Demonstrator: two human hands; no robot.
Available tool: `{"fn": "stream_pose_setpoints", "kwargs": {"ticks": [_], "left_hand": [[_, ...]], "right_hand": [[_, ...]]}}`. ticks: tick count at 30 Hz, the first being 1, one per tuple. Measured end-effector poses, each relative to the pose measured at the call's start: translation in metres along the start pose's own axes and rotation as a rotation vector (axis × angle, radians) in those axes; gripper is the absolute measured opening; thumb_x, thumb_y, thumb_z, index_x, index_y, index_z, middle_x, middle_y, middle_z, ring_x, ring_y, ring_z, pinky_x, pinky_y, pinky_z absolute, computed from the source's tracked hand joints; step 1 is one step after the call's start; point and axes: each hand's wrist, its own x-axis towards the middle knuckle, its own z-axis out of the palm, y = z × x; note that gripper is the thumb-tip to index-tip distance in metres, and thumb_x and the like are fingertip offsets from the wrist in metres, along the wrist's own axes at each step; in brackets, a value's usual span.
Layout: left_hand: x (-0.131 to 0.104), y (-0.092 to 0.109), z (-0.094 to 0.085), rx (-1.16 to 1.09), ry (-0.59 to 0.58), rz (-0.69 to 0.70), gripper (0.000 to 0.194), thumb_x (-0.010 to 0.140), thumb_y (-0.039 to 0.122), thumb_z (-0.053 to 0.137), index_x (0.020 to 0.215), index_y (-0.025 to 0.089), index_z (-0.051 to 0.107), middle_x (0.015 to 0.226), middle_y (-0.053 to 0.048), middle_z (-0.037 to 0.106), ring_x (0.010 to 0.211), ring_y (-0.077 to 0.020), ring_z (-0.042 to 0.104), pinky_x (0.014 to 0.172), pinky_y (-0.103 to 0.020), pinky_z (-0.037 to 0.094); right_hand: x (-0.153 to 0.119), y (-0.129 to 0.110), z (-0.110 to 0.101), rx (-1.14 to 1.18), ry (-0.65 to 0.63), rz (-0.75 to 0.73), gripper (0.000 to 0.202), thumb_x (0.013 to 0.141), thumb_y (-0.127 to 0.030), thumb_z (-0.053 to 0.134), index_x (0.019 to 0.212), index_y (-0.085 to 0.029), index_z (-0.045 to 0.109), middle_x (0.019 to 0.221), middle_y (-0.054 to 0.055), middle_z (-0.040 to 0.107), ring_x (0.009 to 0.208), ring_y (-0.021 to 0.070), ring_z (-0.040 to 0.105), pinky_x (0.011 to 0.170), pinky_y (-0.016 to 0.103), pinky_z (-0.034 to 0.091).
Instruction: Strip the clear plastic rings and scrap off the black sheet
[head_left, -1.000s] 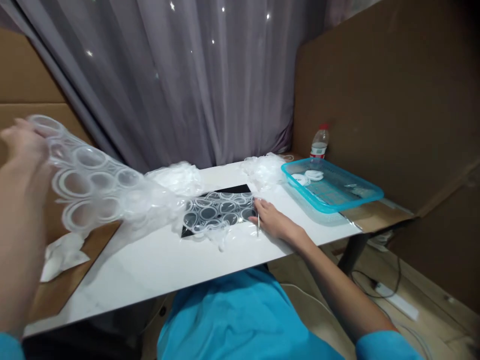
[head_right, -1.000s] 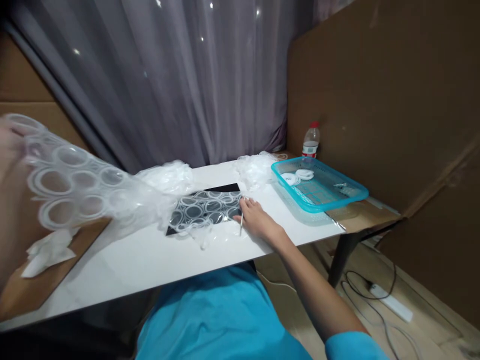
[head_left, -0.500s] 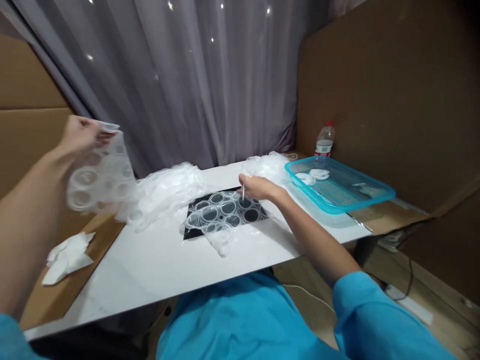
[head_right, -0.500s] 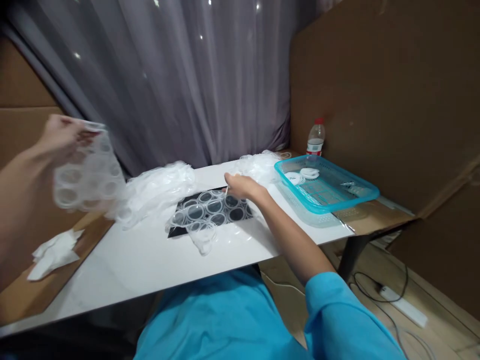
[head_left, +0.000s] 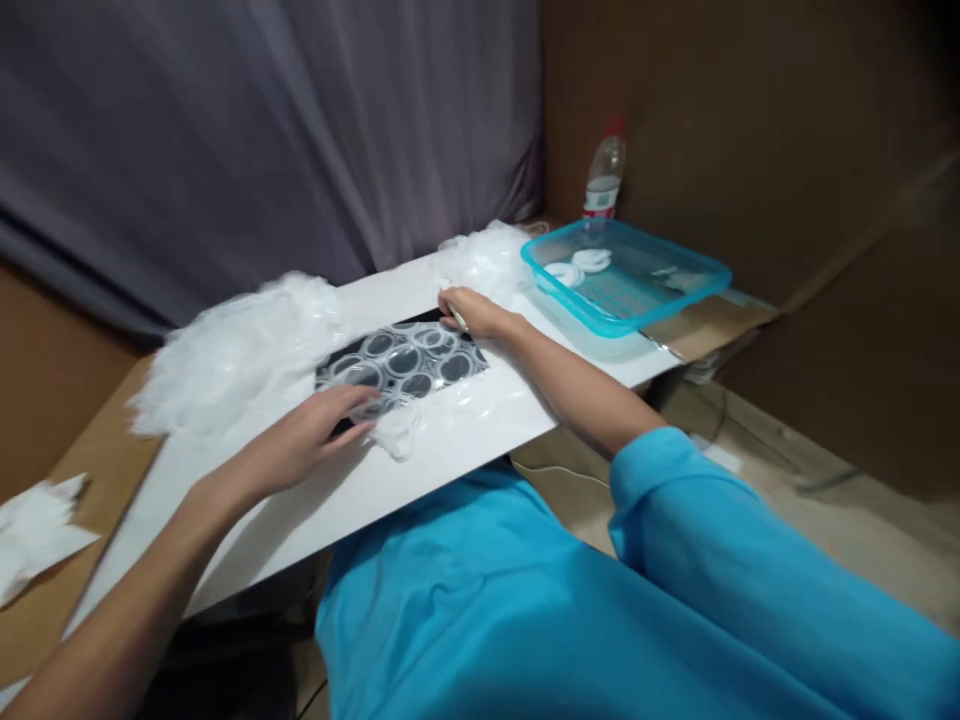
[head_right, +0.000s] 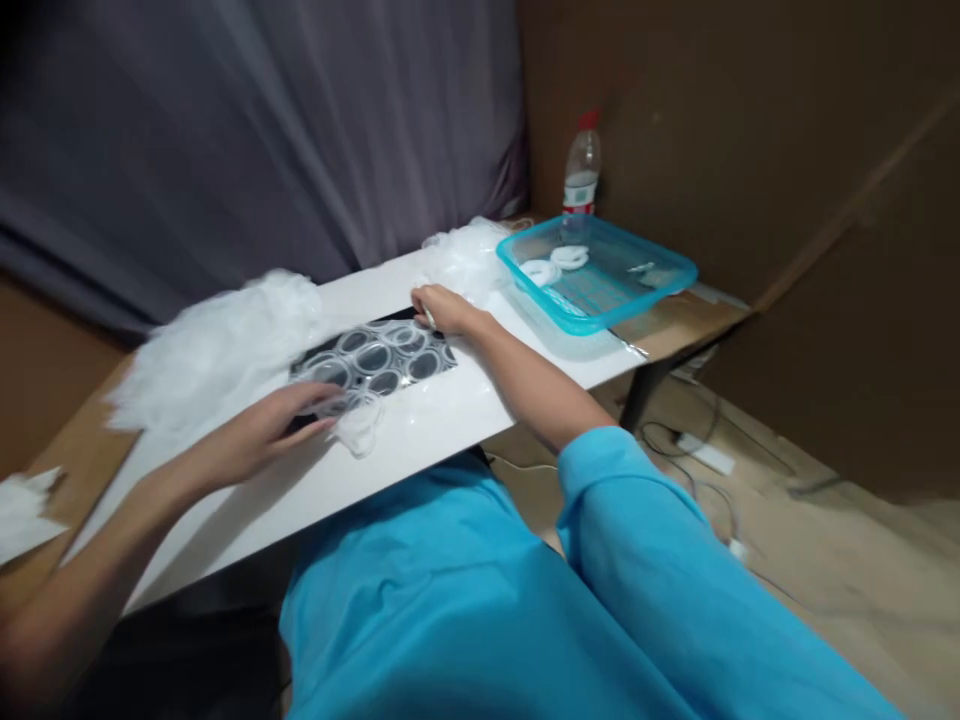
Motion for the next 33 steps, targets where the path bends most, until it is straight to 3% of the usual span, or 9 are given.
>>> {"fn": "stream_pose_setpoints", "kwargs": {"ticks": [4,9,14,19,23,25,27,30,33], "left_hand": [[-0.020,-0.017,0.017,0.082,-0.030,-0.081,0.059,0.104,0.053,0.064,0.159,0.033,0.059,0.117,-0.010,0.077,0.094,-0.0343,0.073,0.077,-0.038,0.055],[-0.046,-0.030,0.003,0.128,0.014,-0.008,0.025,0.102,0.042,0.064,0.122,0.033,0.075,0.126,-0.008,0.074,0.111,-0.0362,0.070,0.094,-0.044,0.054],[-0.068,-0.021,-0.003,0.120,0.144,-0.017,0.016,0.104,0.038,0.056,0.111,0.030,0.068,0.117,-0.008,0.071,0.104,-0.0324,0.069,0.096,-0.044,0.055],[-0.081,-0.020,0.005,0.001,0.272,-0.030,0.011,0.103,0.034,0.053,0.098,0.029,0.061,0.107,-0.006,0.071,0.101,-0.0310,0.067,0.094,-0.043,0.054],[-0.085,-0.025,0.004,-0.155,0.172,-0.070,0.016,0.104,0.034,0.051,0.093,0.028,0.061,0.101,-0.005,0.074,0.096,-0.0299,0.068,0.090,-0.041,0.053],[-0.078,-0.031,-0.003,-0.252,0.059,-0.077,0.017,0.103,0.036,0.054,0.096,0.028,0.067,0.100,-0.005,0.076,0.096,-0.0295,0.070,0.091,-0.040,0.054],[-0.061,-0.041,-0.014,-0.352,0.029,-0.066,0.019,0.101,0.037,0.056,0.099,0.027,0.072,0.104,-0.006,0.078,0.097,-0.0289,0.071,0.090,-0.039,0.055],[-0.018,-0.060,-0.026,-0.354,0.192,-0.118,0.021,0.097,0.036,0.056,0.099,0.025,0.073,0.100,-0.006,0.078,0.084,-0.0251,0.070,0.074,-0.034,0.054],[0.028,-0.079,-0.026,-0.198,0.289,-0.217,0.026,0.092,0.034,0.050,0.103,0.023,0.072,0.103,-0.007,0.079,0.083,-0.0251,0.073,0.073,-0.034,0.055]], "right_hand": [[0.003,0.002,-0.001,0.060,-0.051,-0.011,0.016,0.087,-0.017,0.066,0.096,-0.022,0.054,0.102,0.005,0.065,0.094,0.0221,0.052,0.090,0.032,0.039],[0.002,-0.013,-0.009,0.086,-0.048,0.008,0.015,0.084,-0.018,0.063,0.092,-0.023,0.051,0.093,0.000,0.064,0.087,0.0191,0.051,0.087,0.029,0.041],[-0.001,-0.022,-0.018,0.257,0.033,0.045,0.013,0.087,-0.022,0.059,0.096,-0.025,0.050,0.087,-0.001,0.062,0.085,0.0193,0.053,0.085,0.030,0.045],[0.000,-0.031,-0.028,0.418,0.103,0.018,0.023,0.091,-0.039,0.067,0.096,-0.025,0.049,0.097,0.003,0.063,0.092,0.0202,0.056,0.084,0.031,0.048],[-0.005,-0.042,-0.041,0.674,-0.104,0.115,0.037,0.085,-0.047,0.079,0.094,-0.024,0.051,0.087,-0.001,0.062,0.075,0.0148,0.054,0.067,0.026,0.043],[-0.008,-0.046,-0.045,0.713,-0.272,0.202,0.040,0.082,-0.048,0.083,0.093,-0.024,0.053,0.084,-0.002,0.065,0.066,0.0131,0.053,0.059,0.024,0.039],[-0.010,-0.050,-0.045,0.699,-0.379,0.263,0.044,0.080,-0.050,0.086,0.092,-0.024,0.053,0.089,0.000,0.071,0.065,0.0135,0.056,0.055,0.024,0.039],[-0.009,-0.056,-0.038,0.613,-0.433,0.227,0.050,0.073,-0.050,0.092,0.089,-0.024,0.053,0.101,0.003,0.077,0.074,0.0161,0.063,0.057,0.024,0.046],[-0.004,-0.062,-0.030,0.493,-0.388,0.108,0.051,0.078,-0.055,0.090,0.084,-0.023,0.052,0.096,0.001,0.077,0.078,0.0168,0.063,0.065,0.026,0.049]]}}
